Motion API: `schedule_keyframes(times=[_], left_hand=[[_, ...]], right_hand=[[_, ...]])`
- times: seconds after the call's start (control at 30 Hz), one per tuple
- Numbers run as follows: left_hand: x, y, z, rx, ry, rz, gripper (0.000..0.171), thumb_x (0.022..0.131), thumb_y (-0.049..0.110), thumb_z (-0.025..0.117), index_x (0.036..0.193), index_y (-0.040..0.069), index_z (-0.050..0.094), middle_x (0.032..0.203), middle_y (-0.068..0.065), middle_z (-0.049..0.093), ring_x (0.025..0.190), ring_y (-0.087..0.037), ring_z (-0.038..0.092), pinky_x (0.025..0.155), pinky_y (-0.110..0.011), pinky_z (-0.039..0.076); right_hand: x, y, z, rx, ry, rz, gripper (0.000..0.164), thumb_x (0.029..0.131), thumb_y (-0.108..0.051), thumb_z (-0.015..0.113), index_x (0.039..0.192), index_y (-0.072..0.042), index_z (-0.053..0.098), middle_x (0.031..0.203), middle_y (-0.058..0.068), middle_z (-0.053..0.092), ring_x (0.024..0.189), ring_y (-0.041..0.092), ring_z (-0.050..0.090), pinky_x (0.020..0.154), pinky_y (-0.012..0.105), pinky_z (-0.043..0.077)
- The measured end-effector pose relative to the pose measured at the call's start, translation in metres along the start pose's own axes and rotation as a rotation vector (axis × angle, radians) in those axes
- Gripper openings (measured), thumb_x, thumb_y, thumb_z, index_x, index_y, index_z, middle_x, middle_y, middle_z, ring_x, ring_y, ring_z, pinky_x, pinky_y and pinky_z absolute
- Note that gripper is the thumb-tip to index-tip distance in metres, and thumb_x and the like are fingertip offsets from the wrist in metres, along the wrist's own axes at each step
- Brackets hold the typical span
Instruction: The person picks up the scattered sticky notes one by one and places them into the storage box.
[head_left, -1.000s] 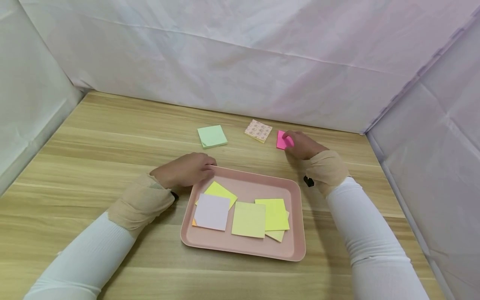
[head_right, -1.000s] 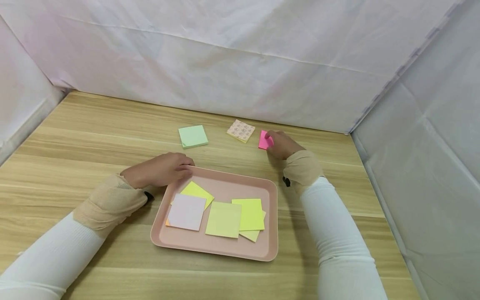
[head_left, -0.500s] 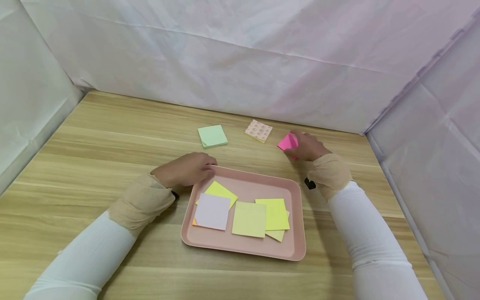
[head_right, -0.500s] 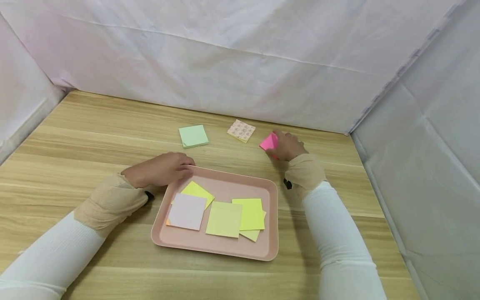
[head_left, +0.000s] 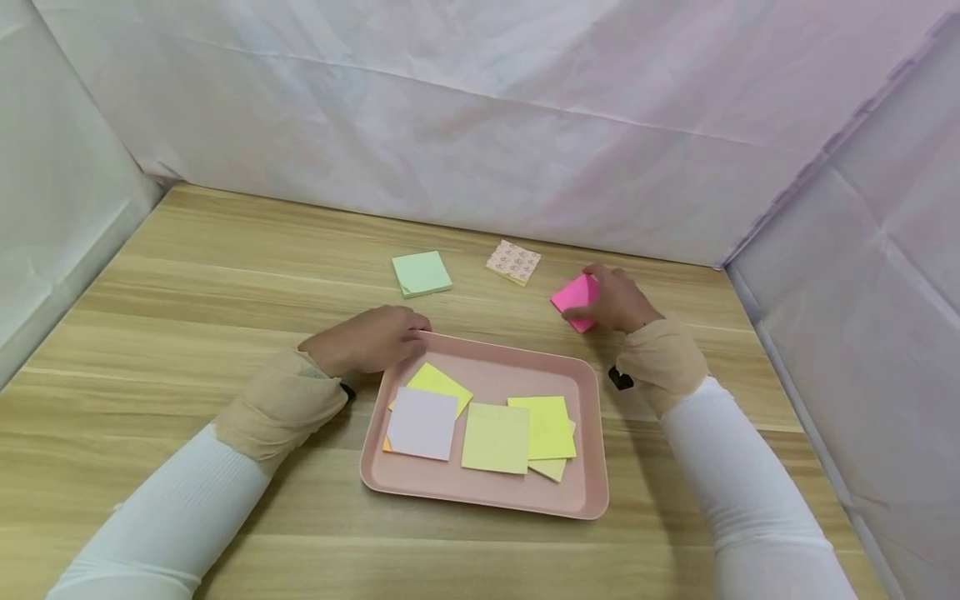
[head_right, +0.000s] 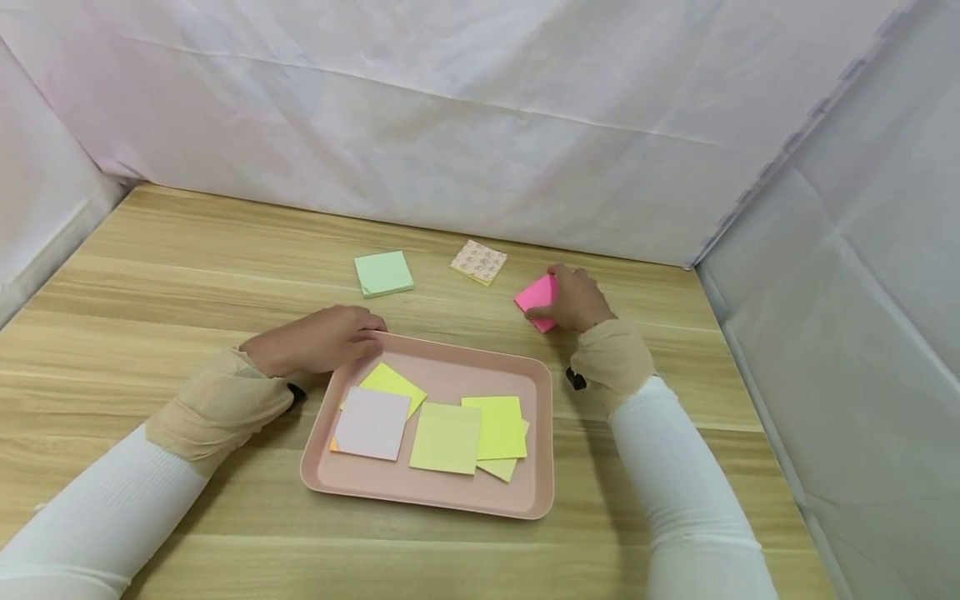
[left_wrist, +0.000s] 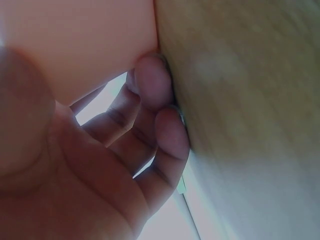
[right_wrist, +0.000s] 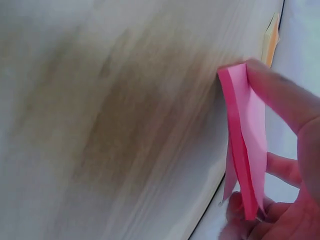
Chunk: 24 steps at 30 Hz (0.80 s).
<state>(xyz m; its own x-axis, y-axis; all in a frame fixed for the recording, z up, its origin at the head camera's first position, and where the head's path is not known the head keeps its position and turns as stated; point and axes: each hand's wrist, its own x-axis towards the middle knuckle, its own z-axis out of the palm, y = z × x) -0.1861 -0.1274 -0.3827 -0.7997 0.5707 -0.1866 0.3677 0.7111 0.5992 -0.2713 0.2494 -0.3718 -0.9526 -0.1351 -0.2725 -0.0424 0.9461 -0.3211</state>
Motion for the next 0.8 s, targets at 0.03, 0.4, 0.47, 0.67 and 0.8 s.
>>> schedule_keyframes(times=[0.03, 0.4, 0.47, 0.67, 0.8], left_hand=[[0.000, 0.000, 0.000, 0.002, 0.000, 0.002, 0.018, 0.101, 0.016, 0.054, 0.108, 0.014, 0.071, 0.101, -0.001, 0.070, 0.097, -0.019, 0.059, 0.091, -0.040, 0.048], [0.001, -0.002, 0.002, 0.004, -0.004, 0.035, 0.016, 0.101, 0.015, 0.054, 0.097, 0.014, 0.069, 0.083, 0.001, 0.062, 0.083, -0.017, 0.055, 0.080, -0.035, 0.045], [0.001, -0.003, 0.003, 0.010, -0.003, 0.042, 0.015, 0.101, 0.015, 0.054, 0.096, 0.014, 0.068, 0.080, 0.001, 0.060, 0.081, -0.016, 0.054, 0.078, -0.034, 0.044], [0.000, -0.002, 0.001, 0.005, -0.006, 0.018, 0.016, 0.102, 0.017, 0.054, 0.102, 0.014, 0.070, 0.085, 0.001, 0.064, 0.085, -0.018, 0.055, 0.082, -0.036, 0.045], [0.000, -0.002, 0.001, 0.007, -0.008, 0.003, 0.016, 0.102, 0.018, 0.054, 0.104, 0.015, 0.070, 0.089, 0.001, 0.066, 0.088, -0.018, 0.056, 0.084, -0.037, 0.046]], right_hand=[[-0.001, 0.000, 0.000, 0.000, 0.009, -0.009, 0.087, 0.085, -0.036, 0.079, 0.152, -0.006, 0.033, 0.130, 0.027, 0.047, 0.105, 0.035, 0.051, 0.085, 0.045, 0.051], [-0.022, 0.009, -0.005, 0.196, 0.012, -0.175, 0.044, 0.100, -0.005, 0.054, 0.143, -0.003, 0.048, 0.120, 0.026, 0.061, 0.103, 0.034, 0.063, 0.071, 0.031, 0.054], [-0.027, 0.010, -0.005, 0.230, 0.014, -0.190, 0.043, 0.101, -0.005, 0.053, 0.143, -0.004, 0.048, 0.121, 0.025, 0.061, 0.105, 0.034, 0.063, 0.071, 0.030, 0.054], [-0.044, 0.009, -0.013, 0.274, 0.066, -0.181, 0.045, 0.103, -0.011, 0.051, 0.148, -0.012, 0.045, 0.114, 0.023, 0.063, 0.095, 0.030, 0.060, 0.068, 0.028, 0.049], [-0.052, 0.007, -0.020, 0.337, 0.113, -0.157, 0.046, 0.104, -0.015, 0.051, 0.149, -0.018, 0.043, 0.114, 0.019, 0.064, 0.094, 0.026, 0.059, 0.073, 0.032, 0.051]])
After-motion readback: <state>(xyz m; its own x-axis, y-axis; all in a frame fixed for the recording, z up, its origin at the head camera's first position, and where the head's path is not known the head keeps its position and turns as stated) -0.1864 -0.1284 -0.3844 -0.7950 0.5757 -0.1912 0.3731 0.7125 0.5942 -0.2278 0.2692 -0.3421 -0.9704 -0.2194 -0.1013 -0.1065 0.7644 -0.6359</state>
